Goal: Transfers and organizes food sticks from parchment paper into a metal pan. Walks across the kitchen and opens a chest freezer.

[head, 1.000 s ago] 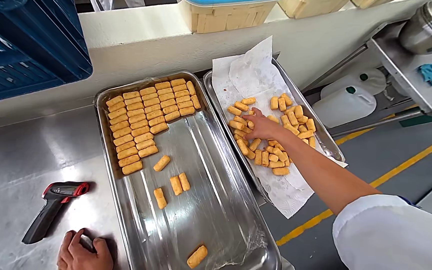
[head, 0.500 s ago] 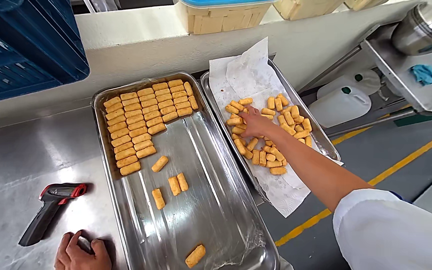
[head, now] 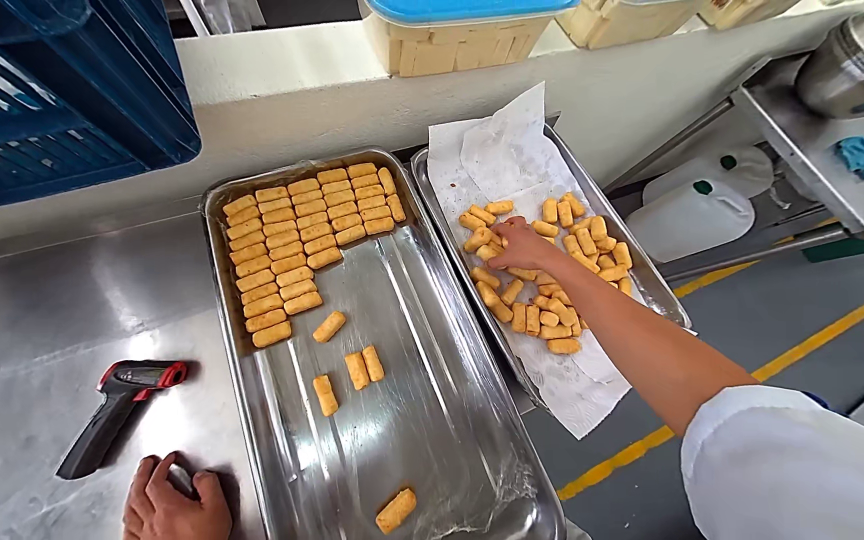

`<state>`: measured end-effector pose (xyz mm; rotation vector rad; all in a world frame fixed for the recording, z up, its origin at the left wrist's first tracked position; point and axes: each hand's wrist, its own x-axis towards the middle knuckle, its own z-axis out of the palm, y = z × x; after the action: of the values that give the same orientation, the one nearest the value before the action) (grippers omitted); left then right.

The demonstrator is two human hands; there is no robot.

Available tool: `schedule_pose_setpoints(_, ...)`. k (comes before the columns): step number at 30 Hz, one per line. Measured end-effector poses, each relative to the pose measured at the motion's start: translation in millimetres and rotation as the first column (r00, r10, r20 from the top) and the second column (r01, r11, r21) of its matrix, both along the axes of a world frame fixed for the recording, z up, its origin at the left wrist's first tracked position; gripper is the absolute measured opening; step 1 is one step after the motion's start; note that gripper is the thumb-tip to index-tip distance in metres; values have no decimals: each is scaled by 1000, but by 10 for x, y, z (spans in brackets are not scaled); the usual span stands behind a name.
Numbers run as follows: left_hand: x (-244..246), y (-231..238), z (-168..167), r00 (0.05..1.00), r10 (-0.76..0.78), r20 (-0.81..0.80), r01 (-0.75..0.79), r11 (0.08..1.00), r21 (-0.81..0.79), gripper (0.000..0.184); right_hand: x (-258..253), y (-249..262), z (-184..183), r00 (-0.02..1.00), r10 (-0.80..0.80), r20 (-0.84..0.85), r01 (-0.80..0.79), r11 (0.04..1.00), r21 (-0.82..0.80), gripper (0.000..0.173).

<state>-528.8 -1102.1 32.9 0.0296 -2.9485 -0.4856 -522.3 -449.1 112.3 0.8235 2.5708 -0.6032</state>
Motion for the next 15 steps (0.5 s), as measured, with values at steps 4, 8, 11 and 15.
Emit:
schedule_pose_setpoints(4,-3,-9,-9,1000,3,9,-3,1000,-4,57,179,-72,329,961,-262,-89,179,834,-522,63)
schedule_pose_setpoints(8,9,-19,12,1000,9,25,-9,1000,6,58,231,-832,738,976,-145,-161,13,781,-625,72)
schedule_pose_setpoints(11,5,-11,-8,1000,2,19,-2,1000,14,56,103,-1545,686,967,169,-193,-247,816,-524,77)
schedule_pose_setpoints(15,-8,-26,-30,1000,-2,-3,2,1000,6,55,-99,-1850,557,925,344,-163,-378,784,-492,73)
